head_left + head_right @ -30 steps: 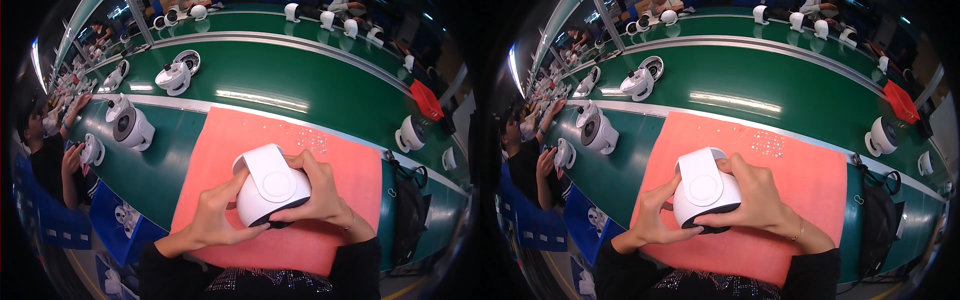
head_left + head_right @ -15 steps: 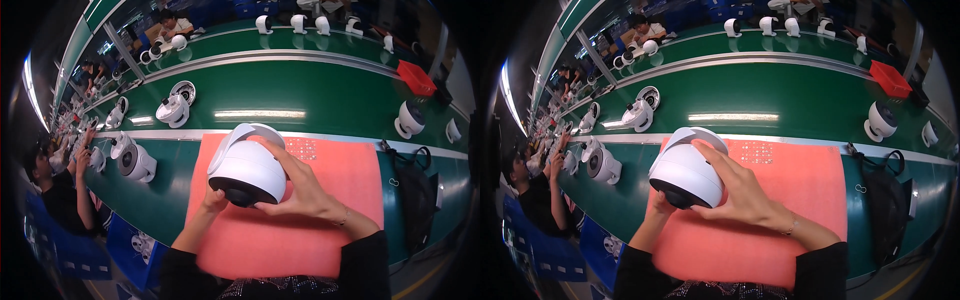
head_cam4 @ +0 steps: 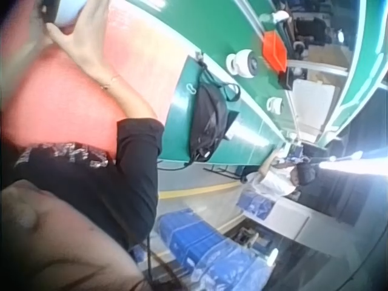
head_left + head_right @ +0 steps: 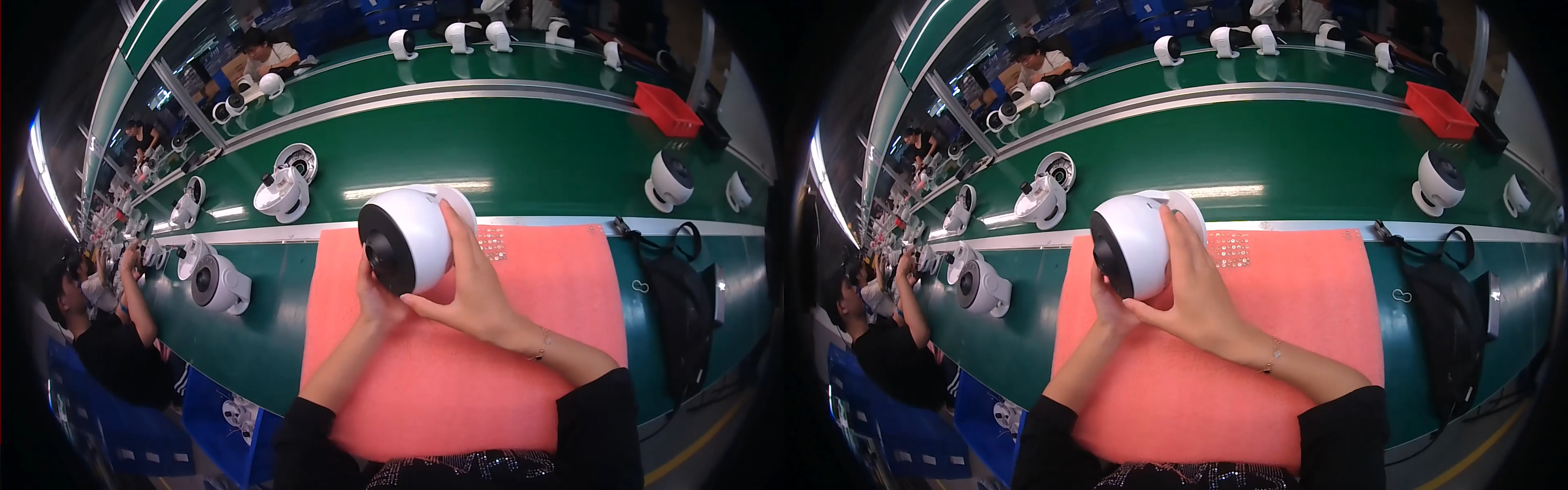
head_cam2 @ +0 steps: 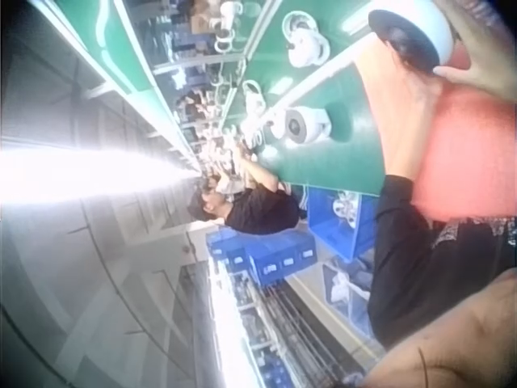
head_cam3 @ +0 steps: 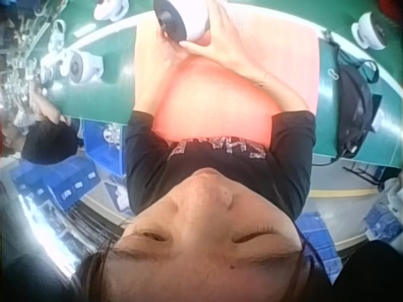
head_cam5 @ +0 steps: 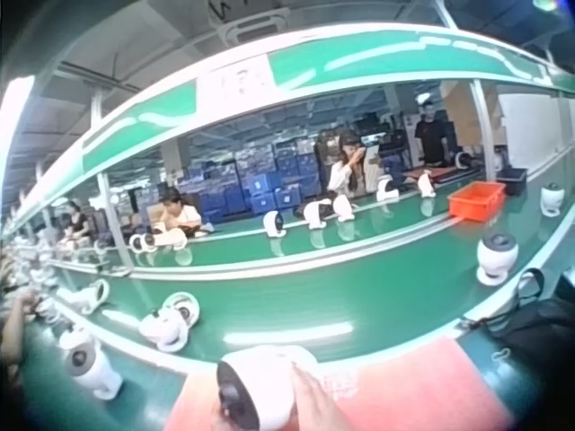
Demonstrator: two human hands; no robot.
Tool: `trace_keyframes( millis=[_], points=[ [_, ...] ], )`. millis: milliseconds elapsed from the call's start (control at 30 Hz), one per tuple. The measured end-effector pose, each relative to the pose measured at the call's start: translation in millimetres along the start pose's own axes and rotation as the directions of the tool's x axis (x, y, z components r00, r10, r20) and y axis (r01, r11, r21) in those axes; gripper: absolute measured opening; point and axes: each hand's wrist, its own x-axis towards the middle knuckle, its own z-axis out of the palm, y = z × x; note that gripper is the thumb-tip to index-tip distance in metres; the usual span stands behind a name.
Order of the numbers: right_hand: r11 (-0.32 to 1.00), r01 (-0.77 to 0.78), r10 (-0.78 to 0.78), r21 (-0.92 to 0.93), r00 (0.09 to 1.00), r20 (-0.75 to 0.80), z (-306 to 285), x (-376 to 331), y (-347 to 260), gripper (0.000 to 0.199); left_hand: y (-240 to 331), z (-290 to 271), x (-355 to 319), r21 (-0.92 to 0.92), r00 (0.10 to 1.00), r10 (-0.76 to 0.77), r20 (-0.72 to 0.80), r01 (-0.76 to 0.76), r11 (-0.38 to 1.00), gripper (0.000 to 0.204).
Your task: Assembling the internal and external housing components of security cameras on a production line.
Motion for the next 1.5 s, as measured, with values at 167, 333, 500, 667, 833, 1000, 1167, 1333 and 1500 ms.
trace_keyframes(
  millis=[167,333,500,667,833,1000,1167,1333,1500],
  points=[
    [0.983,0.019,-0.042,-0.182,0.991,-0.124,3.0,-0.7,2.0,0.108,-15.4,5.5,15.0,-0.053,0.994,-0.052,0.096,0.057,0.997,0.076],
    [0.988,-0.016,-0.002,-0.153,0.993,-0.114,2.4,5.4,12.6,0.106,-22.7,7.8,21.5,0.035,0.999,0.042,0.011,-0.042,0.998,0.073],
    [0.983,0.046,-0.073,-0.176,0.985,-0.154,5.7,8.8,24.5,0.102,-17.1,8.0,21.0,0.026,0.996,0.005,0.093,-0.007,1.000,0.071],
    [0.551,-0.510,0.564,0.661,0.811,0.156,-28.9,34.7,46.8,0.078,-13.6,-0.8,18.2,0.074,0.942,-0.239,0.235,0.228,0.971,0.072],
    [0.312,-0.254,0.695,0.915,0.718,-0.038,-43.6,46.5,77.9,0.052,-6.7,-7.1,21.0,0.048,0.933,-0.244,0.263,0.240,0.970,0.059],
    [0.500,-0.323,0.653,0.804,0.750,-0.104,-55.6,43.2,96.9,0.064,-1.9,-19.7,26.9,0.012,0.953,-0.194,0.232,0.197,0.980,0.054],
    [0.356,-0.245,0.660,0.902,0.749,-0.057,-22.6,29.4,82.5,0.057,44.7,-67.7,99.1,0.028,0.948,0.169,-0.269,-0.168,0.985,0.071],
    [0.478,-0.578,0.501,0.662,0.798,0.335,13.3,26.2,60.5,0.037,126.1,-135.1,143.6,-0.085,0.840,0.364,-0.403,-0.430,0.899,0.081],
    [0.670,-0.570,0.432,0.475,0.820,0.375,20.0,25.3,55.3,0.019,114.7,-129.0,144.0,-0.041,0.798,0.503,-0.331,-0.545,0.838,0.079]
  ],
)
